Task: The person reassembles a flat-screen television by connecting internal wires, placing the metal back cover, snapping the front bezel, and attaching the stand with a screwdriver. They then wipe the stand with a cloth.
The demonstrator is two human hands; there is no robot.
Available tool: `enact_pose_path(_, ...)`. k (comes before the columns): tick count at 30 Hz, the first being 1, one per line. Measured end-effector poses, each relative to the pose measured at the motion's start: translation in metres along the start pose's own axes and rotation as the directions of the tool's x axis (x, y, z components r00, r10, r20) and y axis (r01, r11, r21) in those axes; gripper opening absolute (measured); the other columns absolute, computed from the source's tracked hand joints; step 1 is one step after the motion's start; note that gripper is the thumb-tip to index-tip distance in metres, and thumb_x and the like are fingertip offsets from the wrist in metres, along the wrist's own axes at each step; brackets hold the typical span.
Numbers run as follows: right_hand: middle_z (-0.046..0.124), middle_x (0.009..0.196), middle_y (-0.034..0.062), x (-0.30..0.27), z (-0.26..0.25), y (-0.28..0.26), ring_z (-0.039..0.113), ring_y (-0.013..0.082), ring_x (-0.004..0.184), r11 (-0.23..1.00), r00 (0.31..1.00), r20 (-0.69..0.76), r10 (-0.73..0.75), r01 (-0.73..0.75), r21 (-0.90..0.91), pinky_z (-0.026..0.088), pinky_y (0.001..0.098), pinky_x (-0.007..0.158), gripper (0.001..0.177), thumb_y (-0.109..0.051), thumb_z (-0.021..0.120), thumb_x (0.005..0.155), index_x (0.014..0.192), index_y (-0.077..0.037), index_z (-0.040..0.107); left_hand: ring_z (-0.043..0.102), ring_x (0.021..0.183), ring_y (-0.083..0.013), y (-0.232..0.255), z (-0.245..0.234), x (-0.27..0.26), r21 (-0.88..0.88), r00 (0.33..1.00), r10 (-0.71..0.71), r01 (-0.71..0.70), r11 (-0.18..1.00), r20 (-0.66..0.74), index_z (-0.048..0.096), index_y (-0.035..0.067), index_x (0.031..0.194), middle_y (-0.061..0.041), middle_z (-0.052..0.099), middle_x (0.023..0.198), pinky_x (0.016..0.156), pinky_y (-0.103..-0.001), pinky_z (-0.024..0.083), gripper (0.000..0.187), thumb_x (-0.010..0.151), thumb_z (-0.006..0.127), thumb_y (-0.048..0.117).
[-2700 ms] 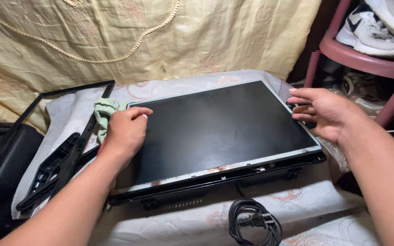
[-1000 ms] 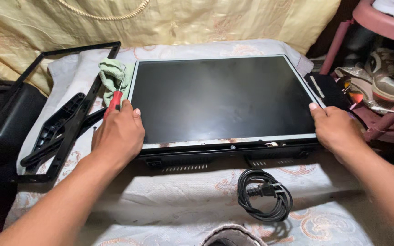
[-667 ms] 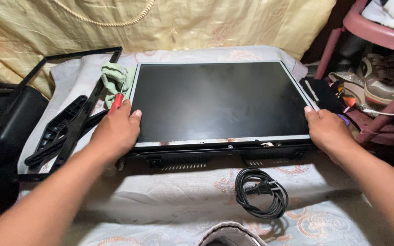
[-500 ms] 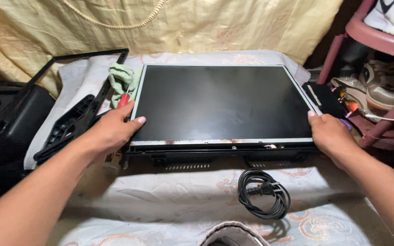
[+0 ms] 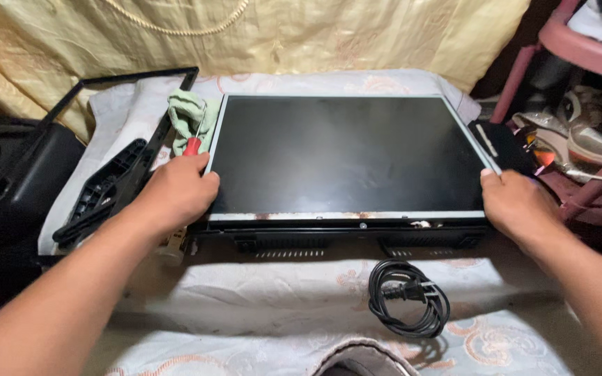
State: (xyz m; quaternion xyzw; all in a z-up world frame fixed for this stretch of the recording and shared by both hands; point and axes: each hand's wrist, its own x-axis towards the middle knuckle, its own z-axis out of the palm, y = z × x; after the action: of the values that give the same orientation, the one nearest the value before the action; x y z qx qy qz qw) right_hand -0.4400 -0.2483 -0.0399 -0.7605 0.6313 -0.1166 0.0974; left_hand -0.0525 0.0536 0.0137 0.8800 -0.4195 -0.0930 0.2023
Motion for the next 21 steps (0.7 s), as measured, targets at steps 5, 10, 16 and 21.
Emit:
enact_pose_path(5,0.056,0.143,0.0303,0.009,-0.007,-0.017,0.052,0.0482,0.133,0.864,0.853,-0.183,-0.489,0.502,0.034,0.039,0.0528,0.114,0.065,-0.041,0.049,0.097,0.148,-0.002,0.051,0.043,0.141,-0.041,0.016,0.008,-0.004,0.213,0.987,0.155,-0.141,0.967,-0.051,0.05,0.002,0.145,-0.026,0.047,0.151,0.115,-0.048,0.035,0.058,0.1,0.05,0.038)
enact_pose_path(10,0.031,0.16,0.026,0.019,-0.002,-0.063,0.024,0.0407,0.151,0.82,0.82,-0.029,-0.572,0.572,0.008,0.021,0.0541,0.12,0.089,-0.068,0.052,0.092,0.155,-0.006,0.038,0.023,0.148,-0.0395,0.036,0.02,0.022,0.177,0.977,0.212,-0.205,0.963,-0.023,0.034,-0.004,0.151,-0.028,0.027,0.157,0.118,-0.046,0.02,0.082,0.096,0.05,0.055)
enact_pose_path(16,0.019,0.167,0.0185,0.021,0.002,-0.098,0.014,0.0348,0.154,0.883,0.887,0.132,-0.442,0.456,-0.112,0.009,0.0683,0.117,0.093,-0.078,0.041,0.087,0.158,-0.018,0.033,0.019,0.152,-0.0388,0.039,0.028,0.041,0.185,0.988,0.148,-0.154,0.971,0.046,0.036,-0.007,0.149,-0.029,0.025,0.16,0.122,-0.044,0.019,0.089,0.096,0.046,0.064)
enact_pose_path(21,0.02,0.164,0.0213,0.019,0.004,-0.103,0.014,0.0365,0.153,0.88,0.885,0.086,-0.458,0.465,-0.097,0.009,0.0679,0.115,0.092,-0.078,0.043,0.088,0.157,-0.017,0.035,0.02,0.15,-0.0392,0.038,0.03,0.05,0.181,0.986,0.167,-0.169,0.969,0.025,0.038,-0.009,0.147,-0.03,0.027,0.158,0.12,-0.044,0.02,0.093,0.093,0.051,0.066)
